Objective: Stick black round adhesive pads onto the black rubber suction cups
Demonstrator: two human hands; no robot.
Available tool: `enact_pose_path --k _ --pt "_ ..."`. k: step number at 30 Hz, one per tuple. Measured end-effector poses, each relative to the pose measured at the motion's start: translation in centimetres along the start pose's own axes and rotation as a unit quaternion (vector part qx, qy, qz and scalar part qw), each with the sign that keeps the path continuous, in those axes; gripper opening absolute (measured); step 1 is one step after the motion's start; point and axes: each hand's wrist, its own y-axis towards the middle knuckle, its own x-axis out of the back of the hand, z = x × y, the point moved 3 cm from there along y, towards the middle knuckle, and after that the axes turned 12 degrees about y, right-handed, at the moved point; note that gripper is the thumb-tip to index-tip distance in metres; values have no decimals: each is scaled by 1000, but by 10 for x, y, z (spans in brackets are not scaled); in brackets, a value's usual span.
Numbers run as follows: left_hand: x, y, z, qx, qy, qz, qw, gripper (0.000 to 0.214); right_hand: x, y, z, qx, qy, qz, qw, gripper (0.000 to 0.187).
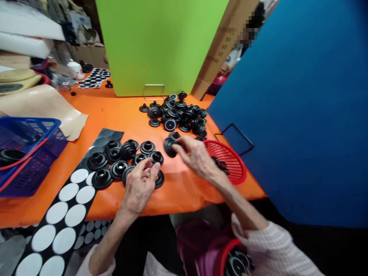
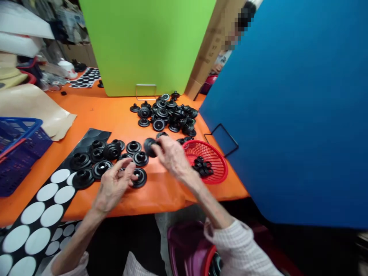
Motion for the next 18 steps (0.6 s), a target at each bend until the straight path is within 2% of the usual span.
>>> enact_pose_path --k 3,5,7,9,11,13,15,18 --pt "2 -12 -3 61 -196 79 976 55 -17 -44 36 81 140 27 986 20" --pt "8 -26 1 93 -246 101 960 50 -11 -60 33 75 163 32 983 25" --pt "13 -39 10 135 -242 137 951 48 9 -64 4 34 105 -14 994 26" --pt "12 -47 19 162 -229 164 946 48 35 -59 -40 8 -68 -100 993 23" --pt "5 -44 26 167 -232 156 945 47 47 -49 -89 -21 -107 -120 987 24" --pt "-3 -33 29 153 -243 126 949 47 47 -37 -128 -35 -119 -110 986 32" --pt "-7 -22 30 134 -244 106 955 47 43 -30 -149 -39 -125 -94 987 38" --pt "-6 -23 29 143 -262 125 946 44 45 -29 -150 -29 -128 -93 987 38"
